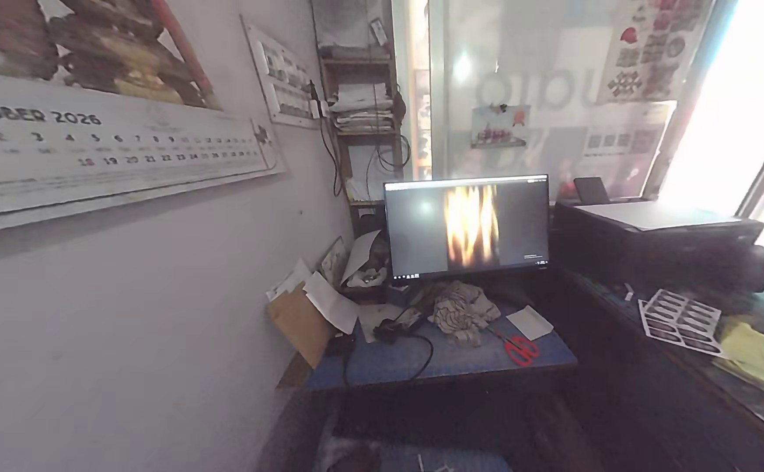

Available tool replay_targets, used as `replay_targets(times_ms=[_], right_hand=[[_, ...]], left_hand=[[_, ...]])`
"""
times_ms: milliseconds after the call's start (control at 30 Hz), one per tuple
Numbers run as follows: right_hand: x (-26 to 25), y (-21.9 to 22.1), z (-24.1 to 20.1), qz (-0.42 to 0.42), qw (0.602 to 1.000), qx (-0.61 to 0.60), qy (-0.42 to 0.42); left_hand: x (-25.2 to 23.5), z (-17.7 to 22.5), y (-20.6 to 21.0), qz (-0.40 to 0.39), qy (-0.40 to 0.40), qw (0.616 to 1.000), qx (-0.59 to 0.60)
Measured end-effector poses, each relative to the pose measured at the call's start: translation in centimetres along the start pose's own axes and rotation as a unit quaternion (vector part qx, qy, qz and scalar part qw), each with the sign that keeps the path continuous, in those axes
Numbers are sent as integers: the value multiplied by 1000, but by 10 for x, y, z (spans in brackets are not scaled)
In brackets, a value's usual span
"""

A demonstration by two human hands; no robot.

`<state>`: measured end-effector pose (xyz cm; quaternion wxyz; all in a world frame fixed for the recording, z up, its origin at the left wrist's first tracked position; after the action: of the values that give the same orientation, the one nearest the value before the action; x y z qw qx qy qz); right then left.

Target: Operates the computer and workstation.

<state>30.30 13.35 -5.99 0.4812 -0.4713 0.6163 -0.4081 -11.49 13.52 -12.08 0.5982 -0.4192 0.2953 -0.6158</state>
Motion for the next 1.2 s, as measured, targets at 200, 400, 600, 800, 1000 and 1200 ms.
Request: replay_targets(times_ms=[200,400,600,800,1000,1200], right_hand=[[2,-4,-3,5,1000,-19,-14],[8,-22,-16,-42,998,-35,13],[9,-12,-10,7,999,-29,-21],[10,-40,-35,-36,999,-27,-23],[9,-38,-34,-41,999,-25,-21],[13,-43,-38,-62,997,-50,5]], left_hand=[[-6,-4,4,27,25,999,-7],[-8,-7,6,26,28,999,-5],[0,-1,3,-9,13,1000,-8],[0,-1,2,39,18,999,-24],[5,6,-7,16,9,1000,-15],[5,3,-5,34,30,999,1]])
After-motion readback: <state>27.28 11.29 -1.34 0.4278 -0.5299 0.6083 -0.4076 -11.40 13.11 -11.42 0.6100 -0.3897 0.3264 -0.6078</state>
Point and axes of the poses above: each hand's wrist, its own x-axis away from the middle knuckle, its own y-axis out of the palm, z = x × y, the point moved 10 cm from there along -x, towards the middle knuckle, and after that the axes turned 11 degrees about x, right-handed, at the moved point
